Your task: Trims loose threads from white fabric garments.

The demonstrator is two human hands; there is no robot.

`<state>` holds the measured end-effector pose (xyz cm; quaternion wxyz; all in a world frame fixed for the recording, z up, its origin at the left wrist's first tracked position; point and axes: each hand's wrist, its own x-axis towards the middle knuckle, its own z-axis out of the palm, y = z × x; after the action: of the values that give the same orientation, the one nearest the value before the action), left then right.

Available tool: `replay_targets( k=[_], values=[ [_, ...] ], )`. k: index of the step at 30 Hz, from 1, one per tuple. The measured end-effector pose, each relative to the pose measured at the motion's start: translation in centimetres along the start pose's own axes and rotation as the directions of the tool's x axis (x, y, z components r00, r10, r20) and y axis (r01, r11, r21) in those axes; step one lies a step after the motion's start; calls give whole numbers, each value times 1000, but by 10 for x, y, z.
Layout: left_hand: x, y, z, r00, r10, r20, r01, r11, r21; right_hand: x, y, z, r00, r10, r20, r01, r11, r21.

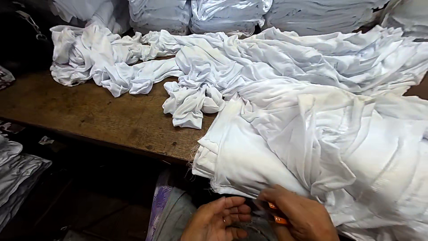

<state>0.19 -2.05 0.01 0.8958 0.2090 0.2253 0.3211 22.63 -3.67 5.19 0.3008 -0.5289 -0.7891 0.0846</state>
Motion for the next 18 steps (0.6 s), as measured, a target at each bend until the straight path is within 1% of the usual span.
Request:
replay_targets(
  k=[1, 2, 3, 4, 6, 8, 11, 13, 16, 18],
  values=[
    [4, 0, 2, 997, 9, -75, -8, 1000, 4, -1, -2, -3, 1000, 1, 2, 0, 1000, -25],
    [9, 0, 4, 980, 38, -194, -35, 999, 17, -3, -1, -1, 1000, -3, 1, 3, 999, -53],
    [14, 0, 5, 948, 75, -308, -72, 997, 21, -6, 1, 6, 1000, -1, -2, 1, 997, -77],
    [18, 2, 5, 918, 113, -379, -117, 993, 12, -9, 4, 15, 1000, 6, -15, -7, 995, -96],
    [22, 6, 7, 883, 174, -437, -192, 981, 4, -14, 6, 33, 998, 8, -61, -16, 991, -132],
    [21, 8, 10, 862, 171, -476, -195, 981, 0, -16, 5, 46, 993, -12, -117, -8, 986, -167],
    [12, 9, 13, 876, 75, -477, -111, 993, -47, -12, 9, 49, 983, -77, -169, 44, 981, -191],
    [2, 9, 14, 888, 34, -459, -84, 993, -88, -11, 7, 40, 991, -82, -109, 66, 988, -140],
    [-7, 8, 12, 917, 54, -395, -125, 980, -154, -9, 0, 21, 997, -73, -1, 73, 995, -73],
    [-9, 6, 14, 932, 100, -349, -177, 965, -194, -9, -5, 11, 996, -84, 25, 86, 994, -68]
  ],
)
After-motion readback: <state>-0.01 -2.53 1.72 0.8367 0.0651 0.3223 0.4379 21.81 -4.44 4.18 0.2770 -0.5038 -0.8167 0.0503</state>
